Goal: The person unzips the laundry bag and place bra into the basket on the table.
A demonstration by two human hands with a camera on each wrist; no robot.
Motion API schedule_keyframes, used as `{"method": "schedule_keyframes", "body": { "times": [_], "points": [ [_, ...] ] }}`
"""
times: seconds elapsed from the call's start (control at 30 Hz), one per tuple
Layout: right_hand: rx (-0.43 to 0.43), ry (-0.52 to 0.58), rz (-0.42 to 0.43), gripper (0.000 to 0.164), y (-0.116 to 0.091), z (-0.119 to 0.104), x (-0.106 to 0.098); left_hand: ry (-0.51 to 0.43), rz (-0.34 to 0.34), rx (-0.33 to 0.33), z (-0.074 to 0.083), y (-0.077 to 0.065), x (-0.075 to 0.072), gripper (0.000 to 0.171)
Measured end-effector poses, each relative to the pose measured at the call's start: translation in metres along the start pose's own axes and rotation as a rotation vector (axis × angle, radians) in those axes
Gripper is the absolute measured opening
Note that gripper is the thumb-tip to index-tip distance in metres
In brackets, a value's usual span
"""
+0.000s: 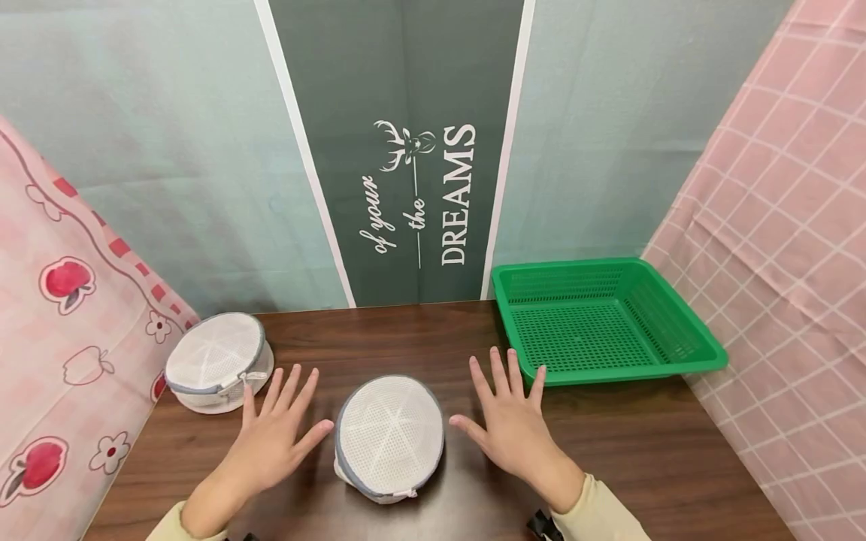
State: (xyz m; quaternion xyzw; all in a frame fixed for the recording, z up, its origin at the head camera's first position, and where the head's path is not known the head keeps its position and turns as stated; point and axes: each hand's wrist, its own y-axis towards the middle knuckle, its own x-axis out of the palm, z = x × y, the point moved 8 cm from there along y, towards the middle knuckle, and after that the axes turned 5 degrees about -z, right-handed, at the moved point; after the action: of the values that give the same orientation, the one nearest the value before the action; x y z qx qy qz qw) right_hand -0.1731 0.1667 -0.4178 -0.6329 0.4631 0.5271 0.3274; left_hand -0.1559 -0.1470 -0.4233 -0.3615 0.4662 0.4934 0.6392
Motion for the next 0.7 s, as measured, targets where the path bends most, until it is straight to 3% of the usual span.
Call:
{"method": "schedule_keyframes", "body": {
  "times": [0.23,0.37,0.5,0.7],
  "points": [
    [-0.017,0.018,-0.028,0.082,-0.004,-0.012,0.003,-0.009,0.079,0.119,0.019,-0.004,-0.004,0.074],
    [-0.037,0.007,-0.019,0.078,-0.006,-0.019,0.004,-0.018,0.12,0.146,0.027,-0.008,-0.004,0.072],
    [-0.057,0.002,-0.015,0.075,-0.009,-0.024,0.006,-0.063,0.13,0.126,0.031,-0.012,-0.003,0.068],
    [-0.073,0.023,-0.045,0.068,-0.012,-0.028,0.01,-0.141,0.148,0.032,0.028,-0.017,-0.004,0.053]
  ]
}}
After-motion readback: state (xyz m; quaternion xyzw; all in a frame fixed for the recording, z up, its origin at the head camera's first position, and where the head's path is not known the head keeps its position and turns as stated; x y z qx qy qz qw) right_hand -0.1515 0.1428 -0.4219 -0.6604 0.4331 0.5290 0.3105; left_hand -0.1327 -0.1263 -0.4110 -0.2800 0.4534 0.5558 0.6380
